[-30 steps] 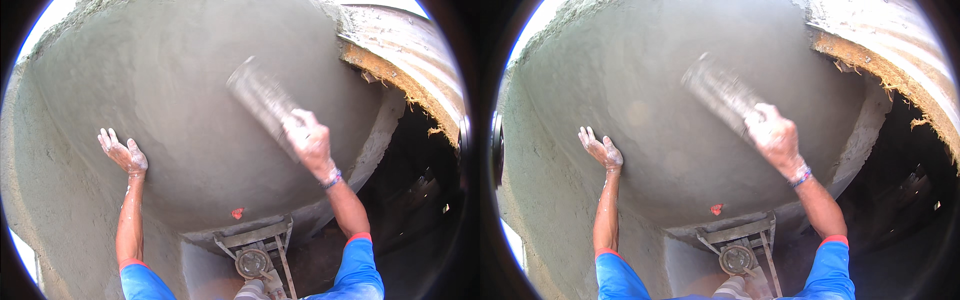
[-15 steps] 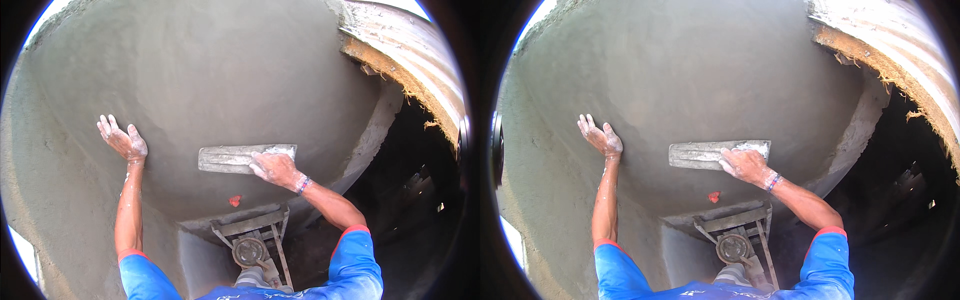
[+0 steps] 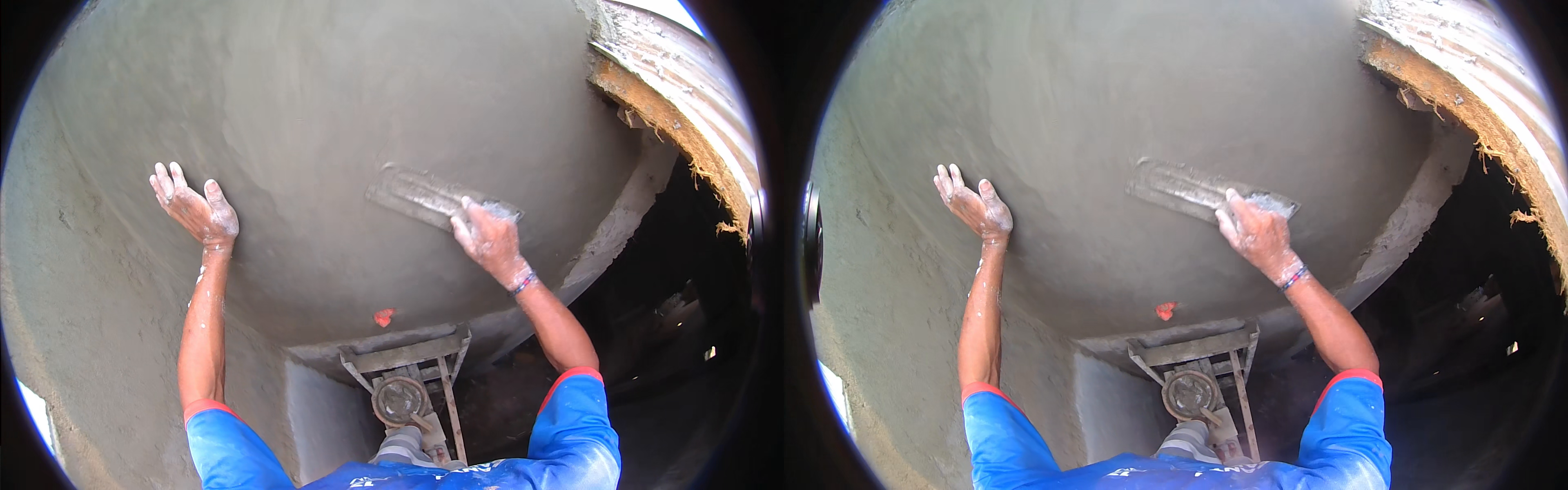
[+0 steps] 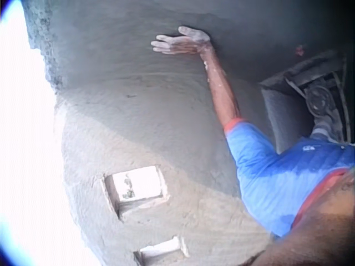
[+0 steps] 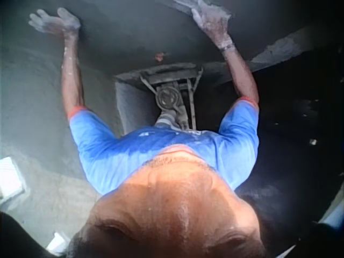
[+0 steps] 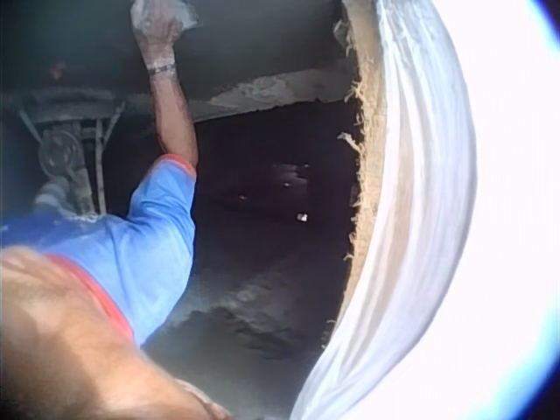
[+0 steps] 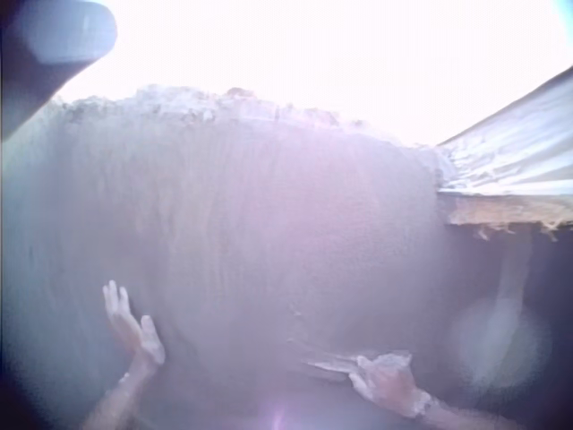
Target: The person applies plaster to a curved wall using a trowel and hawk. They pick up plaster from a container with the trowel, transfer it to the hawk, and then smooth it onto the wall surface with repeated sweeping motions.
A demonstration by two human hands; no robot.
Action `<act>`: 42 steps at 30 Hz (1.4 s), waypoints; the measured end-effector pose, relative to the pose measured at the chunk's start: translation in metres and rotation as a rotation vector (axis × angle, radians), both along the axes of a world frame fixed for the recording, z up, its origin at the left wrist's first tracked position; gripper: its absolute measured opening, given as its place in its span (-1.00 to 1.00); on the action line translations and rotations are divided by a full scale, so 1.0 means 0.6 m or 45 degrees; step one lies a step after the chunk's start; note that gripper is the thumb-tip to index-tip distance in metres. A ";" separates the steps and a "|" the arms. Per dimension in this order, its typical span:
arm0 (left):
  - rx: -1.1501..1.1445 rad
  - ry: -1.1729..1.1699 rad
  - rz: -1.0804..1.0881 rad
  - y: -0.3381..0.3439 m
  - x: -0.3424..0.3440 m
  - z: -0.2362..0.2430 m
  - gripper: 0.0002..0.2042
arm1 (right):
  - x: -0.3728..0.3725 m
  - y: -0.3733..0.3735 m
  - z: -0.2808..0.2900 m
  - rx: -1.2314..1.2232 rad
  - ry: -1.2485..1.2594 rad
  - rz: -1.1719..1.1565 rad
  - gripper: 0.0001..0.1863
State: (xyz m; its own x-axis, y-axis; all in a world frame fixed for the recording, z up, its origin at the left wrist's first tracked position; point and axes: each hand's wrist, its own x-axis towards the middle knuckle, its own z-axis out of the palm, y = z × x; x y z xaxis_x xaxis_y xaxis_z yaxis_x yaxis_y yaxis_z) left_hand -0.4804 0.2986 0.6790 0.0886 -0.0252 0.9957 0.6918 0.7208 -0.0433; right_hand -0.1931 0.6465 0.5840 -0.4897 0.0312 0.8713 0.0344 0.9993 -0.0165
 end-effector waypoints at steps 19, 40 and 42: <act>0.031 -0.078 -0.008 0.007 0.003 -0.010 -0.28 | -0.077 -0.148 -0.090 -0.411 -0.025 0.257 -0.62; 0.036 -0.057 -0.099 0.010 0.001 0.000 -0.21 | -0.004 -0.028 -0.181 -0.011 -0.301 0.058 -0.64; 0.018 -0.129 -0.041 0.015 0.003 -0.006 -0.22 | 0.005 -0.053 -0.238 -0.089 -0.531 0.180 -0.65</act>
